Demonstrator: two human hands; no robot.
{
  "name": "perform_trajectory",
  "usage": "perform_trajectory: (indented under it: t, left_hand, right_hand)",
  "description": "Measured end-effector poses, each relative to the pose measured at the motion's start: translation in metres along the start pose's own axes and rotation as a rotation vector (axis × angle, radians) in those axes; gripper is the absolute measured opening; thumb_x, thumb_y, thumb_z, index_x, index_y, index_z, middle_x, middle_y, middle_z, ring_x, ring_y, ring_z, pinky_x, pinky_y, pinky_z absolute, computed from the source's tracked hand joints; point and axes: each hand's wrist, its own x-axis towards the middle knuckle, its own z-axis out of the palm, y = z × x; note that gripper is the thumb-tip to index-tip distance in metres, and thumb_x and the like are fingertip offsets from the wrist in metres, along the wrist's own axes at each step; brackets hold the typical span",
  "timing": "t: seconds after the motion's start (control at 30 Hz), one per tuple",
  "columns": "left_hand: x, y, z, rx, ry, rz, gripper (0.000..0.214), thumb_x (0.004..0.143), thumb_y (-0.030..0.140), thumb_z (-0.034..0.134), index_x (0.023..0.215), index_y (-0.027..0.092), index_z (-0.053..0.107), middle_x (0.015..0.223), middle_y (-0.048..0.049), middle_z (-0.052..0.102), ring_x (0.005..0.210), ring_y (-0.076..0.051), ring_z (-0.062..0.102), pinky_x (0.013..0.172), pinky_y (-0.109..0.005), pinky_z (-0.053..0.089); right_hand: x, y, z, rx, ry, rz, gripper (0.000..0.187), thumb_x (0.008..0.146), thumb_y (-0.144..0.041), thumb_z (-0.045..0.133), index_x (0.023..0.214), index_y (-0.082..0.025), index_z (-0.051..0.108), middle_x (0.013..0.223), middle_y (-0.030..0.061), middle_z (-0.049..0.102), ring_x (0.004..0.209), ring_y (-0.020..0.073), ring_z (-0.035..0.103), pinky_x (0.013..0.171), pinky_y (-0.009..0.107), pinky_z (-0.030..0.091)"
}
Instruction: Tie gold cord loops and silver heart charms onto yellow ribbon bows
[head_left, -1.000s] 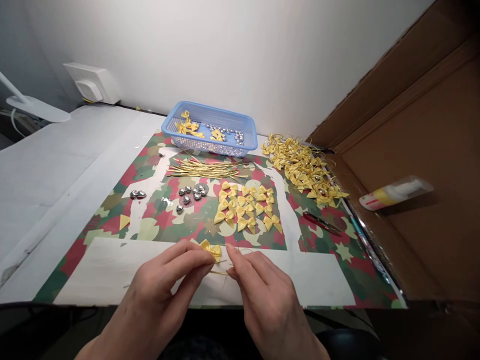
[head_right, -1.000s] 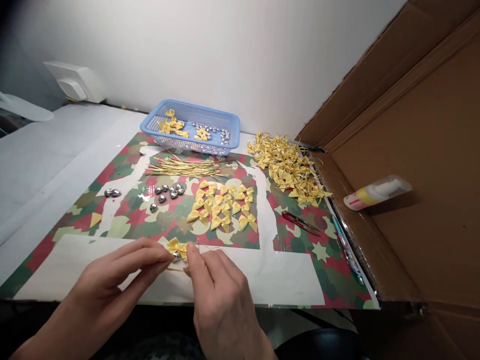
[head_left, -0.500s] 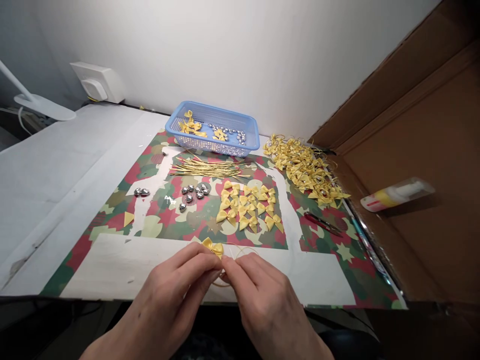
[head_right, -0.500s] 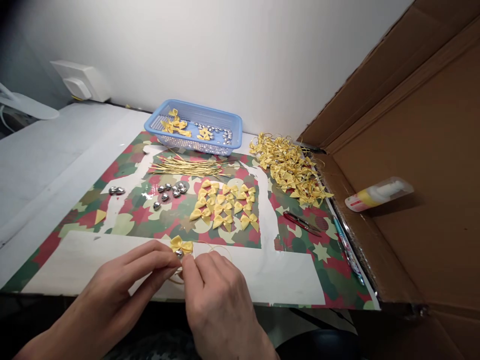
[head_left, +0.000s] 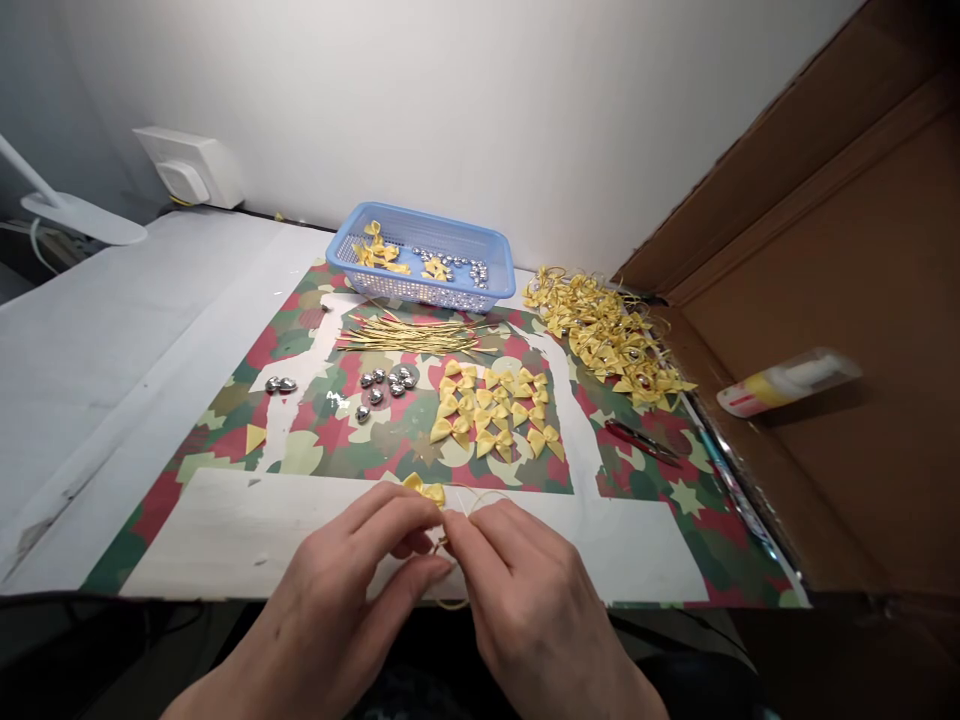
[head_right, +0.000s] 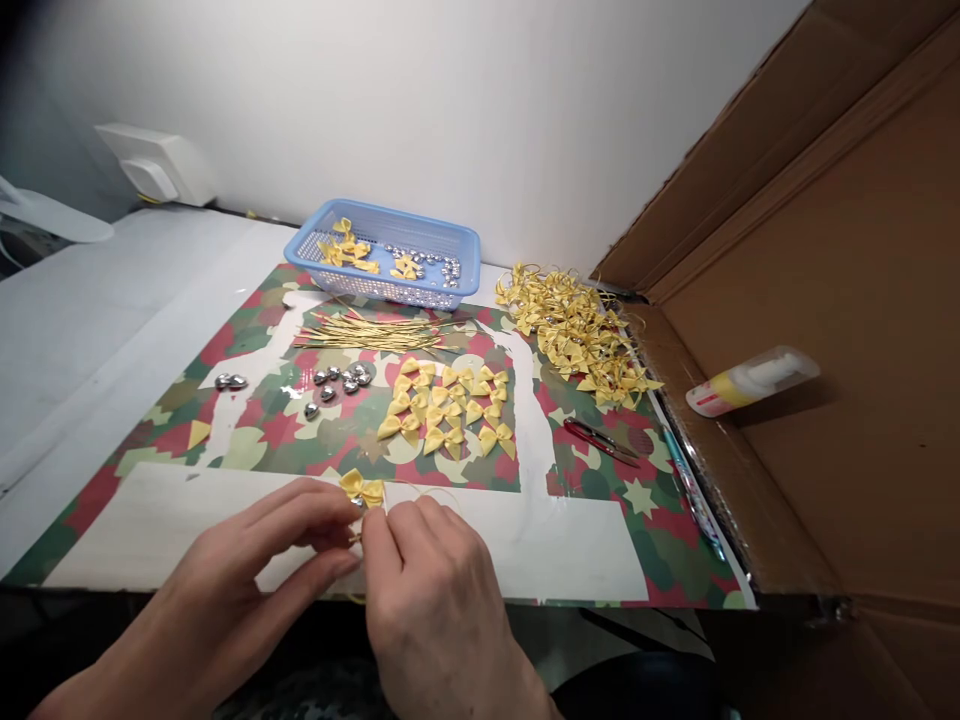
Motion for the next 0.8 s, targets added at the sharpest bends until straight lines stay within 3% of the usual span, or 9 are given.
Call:
perform_trajectory:
  t: [0.13, 0.27, 0.43, 0.57, 0.8]
  left_hand:
    - [-0.003, 0.003, 0.001, -0.002, -0.011, -0.127, 0.021, 0.098, 0.017, 0.064, 0.115, 0.029, 0.064, 0.092, 0.004, 0.074, 0.08, -0.015, 0.071, 0.073, -0.022, 0.058]
    - [0.001, 0.0, -0.006, 0.042, 0.016, 0.001, 0.021, 0.103, 0.011, 0.058, 0.111, 0.028, 0.068, 0.096, 0.0025, 0.08, 0.082, -0.015, 0.076, 0.075, -0.021, 0.06]
    - [0.006, -0.007, -0.011, 0.135, -0.029, 0.176, 0.031, 0.101, 0.004, 0.064, 0.117, 0.03, 0.065, 0.099, 0.0047, 0.083, 0.079, -0.012, 0.08, 0.074, -0.015, 0.06]
    - [0.002, -0.007, -0.004, 0.133, 0.033, 0.176, 0.026, 0.104, 0.005, 0.059, 0.113, 0.028, 0.065, 0.1, 0.001, 0.081, 0.083, -0.014, 0.08, 0.075, -0.017, 0.06]
    - [-0.001, -0.005, -0.001, 0.076, -0.009, 0.121, 0.031, 0.107, 0.004, 0.047, 0.109, 0.027, 0.068, 0.107, -0.0027, 0.076, 0.089, -0.015, 0.075, 0.077, -0.02, 0.056]
  right_hand:
    - [0.0, -0.001, 0.001, -0.018, 0.025, 0.0, 0.024, 0.101, 0.0, 0.048, 0.091, -0.014, 0.065, 0.08, 0.0054, 0.064, 0.071, 0.0203, 0.061, 0.063, 0.034, 0.043]
    - [0.002, -0.001, 0.003, -0.096, 0.027, -0.008, 0.028, 0.103, -0.001, 0.048, 0.088, -0.014, 0.067, 0.076, 0.0045, 0.061, 0.067, 0.0202, 0.056, 0.061, 0.036, 0.039]
    - [0.003, -0.001, 0.005, -0.185, 0.06, -0.031, 0.028, 0.101, 0.0, 0.051, 0.087, -0.014, 0.07, 0.072, 0.0038, 0.058, 0.065, 0.0213, 0.052, 0.061, 0.036, 0.036]
    - [0.002, -0.001, 0.005, -0.19, 0.072, -0.033, 0.028, 0.1, 0.0, 0.051, 0.083, -0.015, 0.069, 0.071, 0.0033, 0.057, 0.063, 0.0206, 0.05, 0.06, 0.035, 0.035]
    - [0.002, -0.002, 0.004, -0.103, 0.025, -0.008, 0.032, 0.1, 0.0, 0.046, 0.082, -0.016, 0.067, 0.071, 0.0039, 0.059, 0.062, 0.0205, 0.054, 0.056, 0.035, 0.039]
